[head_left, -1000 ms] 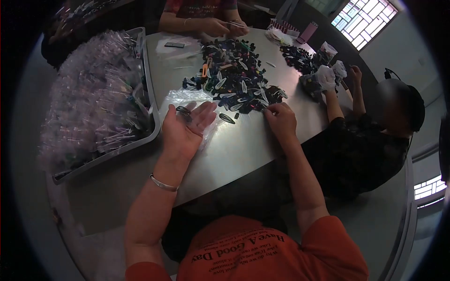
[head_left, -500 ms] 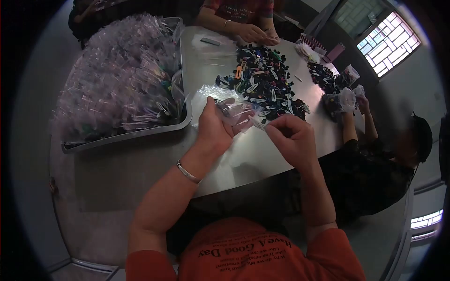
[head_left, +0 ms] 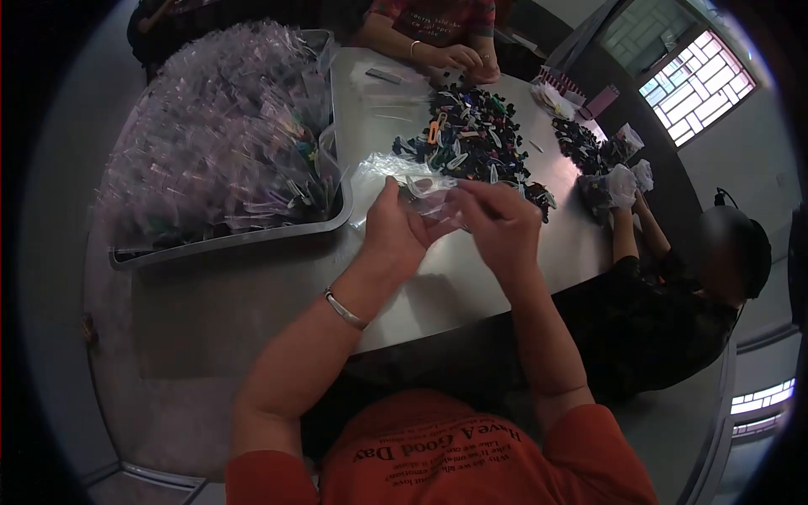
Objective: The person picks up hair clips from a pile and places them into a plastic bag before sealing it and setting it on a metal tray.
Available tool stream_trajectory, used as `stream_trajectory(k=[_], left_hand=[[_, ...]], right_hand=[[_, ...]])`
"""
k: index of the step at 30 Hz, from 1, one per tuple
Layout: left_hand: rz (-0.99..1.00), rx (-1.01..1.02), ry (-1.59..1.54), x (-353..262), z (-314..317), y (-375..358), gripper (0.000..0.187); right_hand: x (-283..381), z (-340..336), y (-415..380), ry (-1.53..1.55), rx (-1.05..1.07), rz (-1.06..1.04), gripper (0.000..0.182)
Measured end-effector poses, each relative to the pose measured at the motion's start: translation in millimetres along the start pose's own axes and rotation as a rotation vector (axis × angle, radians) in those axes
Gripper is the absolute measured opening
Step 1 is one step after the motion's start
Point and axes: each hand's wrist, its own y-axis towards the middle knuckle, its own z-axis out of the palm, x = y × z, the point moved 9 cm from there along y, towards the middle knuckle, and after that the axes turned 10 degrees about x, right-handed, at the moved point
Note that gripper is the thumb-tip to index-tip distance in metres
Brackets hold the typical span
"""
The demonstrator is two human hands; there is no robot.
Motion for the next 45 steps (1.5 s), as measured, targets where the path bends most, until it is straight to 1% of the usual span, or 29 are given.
stream_trajectory(k=[1, 3, 4, 5, 7, 8, 9, 11, 12, 14, 16, 18, 20, 22, 23, 27, 29, 31, 33, 35, 38, 45], left_hand=[[0.003, 0.048, -0.016, -5.3, 10.3, -3.7, 0.058], [0.015, -0.016, -0.051, -9.6, 3.5, -1.3, 0.060], [0.024, -0.059, -0.095, -10.4, 2.2, -2.4, 0.060], [0.016, -0.056, -0.096, -9.9, 0.9, -1.3, 0.060], [0.003, -0.041, -0.118, -9.4, 0.4, 0.1, 0.059], [0.005, -0.060, -0.106, -9.8, 0.5, -0.1, 0.057], [0.002, -0.061, -0.102, -9.5, 0.5, 0.0, 0.057], [0.027, -0.090, -0.055, -14.0, -2.8, -0.3, 0.055], [0.022, -0.089, -0.047, -14.2, -4.6, 0.7, 0.055], [0.057, -0.085, -0.004, -18.0, -9.1, 3.1, 0.053], [0.053, -0.099, 0.018, -18.1, -7.9, 1.6, 0.053], [0.048, -0.096, 0.009, -18.4, -8.5, 1.2, 0.052], [0.044, -0.076, 0.002, -18.3, -9.1, 3.0, 0.052], [0.063, -0.056, 0.013, -19.8, -8.3, 2.8, 0.052], [0.064, -0.058, 0.009, -19.4, -8.0, 2.5, 0.052], [0.044, -0.086, 0.017, -15.2, -7.1, 1.3, 0.052], [0.047, -0.093, 0.034, -15.5, -5.8, 0.7, 0.052], [0.053, -0.131, 0.014, -17.1, -7.3, -0.4, 0.052], [0.063, -0.118, 0.016, -18.9, -9.5, 1.2, 0.052], [0.071, -0.106, 0.015, -19.7, -10.2, 1.8, 0.052], [0.060, -0.113, 0.022, -18.2, -7.7, 0.8, 0.052], [0.045, -0.092, 0.022, -16.1, -7.2, 1.0, 0.052]], right_hand=[[-16.3, -11.8, -3.0, 0.072, -0.028, 0.082, 0.011], [-48.2, -33.5, -8.3, 0.183, -0.067, 0.228, 0.012], [-71.1, -38.7, -10.8, 0.168, -0.028, 0.286, 0.014], [-84.4, -45.3, -17.3, 0.163, -0.033, 0.291, 0.014], [-104.9, -40.0, -27.5, -0.061, 0.150, 0.362, 0.016], [-117.3, -34.9, -35.6, -0.160, 0.209, 0.329, 0.022], [-119.4, -32.1, -40.4, -0.157, 0.207, 0.332, 0.022], [-116.0, -14.8, -47.6, -0.090, 0.268, 0.272, 0.026], [-111.8, -9.4, -48.8, -0.131, 0.253, 0.295, 0.028], [-108.5, 1.8, -46.3, -0.182, 0.235, 0.200, 0.027], [-107.5, 6.3, -43.3, -0.207, 0.233, 0.214, 0.023], [-107.8, 10.4, -42.3, -0.301, 0.239, 0.092, 0.019], [-110.3, 0.2, -46.2, -0.289, 0.194, 0.097, 0.016], [-124.4, -22.7, -52.4, -0.233, 0.073, 0.233, 0.015], [-130.0, -29.2, -55.2, -0.219, 0.044, 0.251, 0.017], [-150.3, -31.9, -54.5, -0.194, 0.061, 0.298, 0.022], [-142.6, -23.3, -47.8, -0.257, 0.096, 0.225, 0.027], [-133.8, -17.0, -42.3, -0.249, 0.111, 0.226, 0.029], [-132.1, -12.4, -39.6, -0.242, 0.126, 0.229, 0.031], [-135.5, -7.7, -37.0, -0.329, 0.156, 0.245, 0.034], [-130.8, -3.0, -33.3, -0.356, 0.184, 0.271, 0.037], [-113.2, 4.3, -30.8, -0.515, 0.132, 0.213, 0.039]])
